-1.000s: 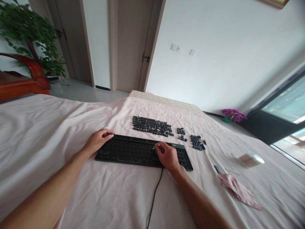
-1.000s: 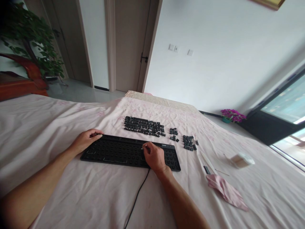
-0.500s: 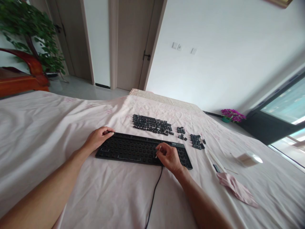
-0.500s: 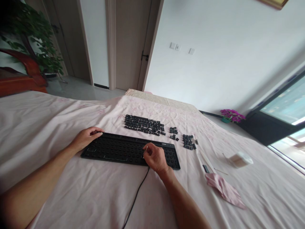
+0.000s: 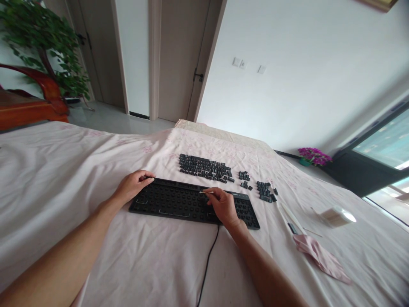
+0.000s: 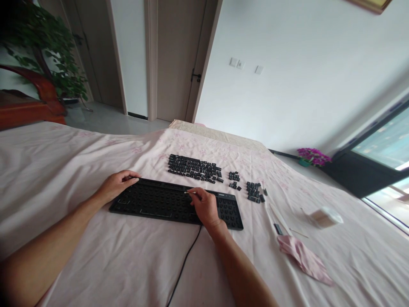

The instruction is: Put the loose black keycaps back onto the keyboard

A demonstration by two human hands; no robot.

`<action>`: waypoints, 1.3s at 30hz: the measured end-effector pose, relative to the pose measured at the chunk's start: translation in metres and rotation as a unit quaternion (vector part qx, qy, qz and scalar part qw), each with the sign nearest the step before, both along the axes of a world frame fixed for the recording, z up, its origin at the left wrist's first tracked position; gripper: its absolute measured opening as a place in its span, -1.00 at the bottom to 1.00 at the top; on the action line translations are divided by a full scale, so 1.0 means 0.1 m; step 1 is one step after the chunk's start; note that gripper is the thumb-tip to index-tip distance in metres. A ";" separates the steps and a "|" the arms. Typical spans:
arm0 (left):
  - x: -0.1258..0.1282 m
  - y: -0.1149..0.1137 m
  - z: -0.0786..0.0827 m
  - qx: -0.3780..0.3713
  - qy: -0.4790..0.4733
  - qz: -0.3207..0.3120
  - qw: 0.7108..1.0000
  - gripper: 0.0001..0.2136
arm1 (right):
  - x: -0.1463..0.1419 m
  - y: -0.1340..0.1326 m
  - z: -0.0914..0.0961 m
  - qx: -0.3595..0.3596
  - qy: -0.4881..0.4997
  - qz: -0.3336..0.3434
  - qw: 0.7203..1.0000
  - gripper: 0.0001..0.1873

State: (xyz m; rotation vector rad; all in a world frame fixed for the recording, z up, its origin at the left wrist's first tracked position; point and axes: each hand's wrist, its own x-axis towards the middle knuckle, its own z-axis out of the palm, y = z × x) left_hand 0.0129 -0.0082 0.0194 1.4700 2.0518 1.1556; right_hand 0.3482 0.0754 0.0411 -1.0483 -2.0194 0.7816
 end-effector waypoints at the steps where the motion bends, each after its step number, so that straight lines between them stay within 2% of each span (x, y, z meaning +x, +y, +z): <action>1: 0.00 0.00 0.00 0.000 0.001 0.000 1.000 -0.65 | -0.01 0.00 0.00 0.000 -0.006 0.008 1.000 -0.81; 5: 0.00 -0.01 0.01 0.003 0.006 0.000 1.000 -0.65 | -0.03 -0.01 0.01 0.010 -0.041 0.029 0.999 -0.81; 10: -0.01 0.00 -0.01 0.004 0.010 -0.005 1.000 -0.66 | 0.03 -0.06 0.09 0.072 -0.066 0.047 0.994 -0.82; 13: -0.01 0.00 -0.01 0.007 0.012 -0.003 1.000 -0.66 | 0.07 -0.10 0.14 0.085 -0.076 0.053 0.992 -0.82; 24: -0.01 0.00 -0.01 0.010 0.016 -0.002 1.000 -0.67 | 0.18 -0.18 0.18 0.056 -0.081 0.074 0.992 -0.87; 31: 0.01 0.00 0.02 0.003 0.014 0.000 1.000 -0.67 | 0.10 -0.14 0.07 -0.042 0.020 0.035 0.998 -0.85; 35: 0.01 -0.01 0.03 0.006 0.010 0.006 1.000 -0.68 | -0.02 -0.14 0.05 -0.032 0.031 0.020 0.999 -0.82; 39: 0.01 -0.01 0.02 0.004 0.013 0.003 1.000 -0.68 | -0.09 -0.12 0.03 0.000 0.009 0.045 0.999 -0.83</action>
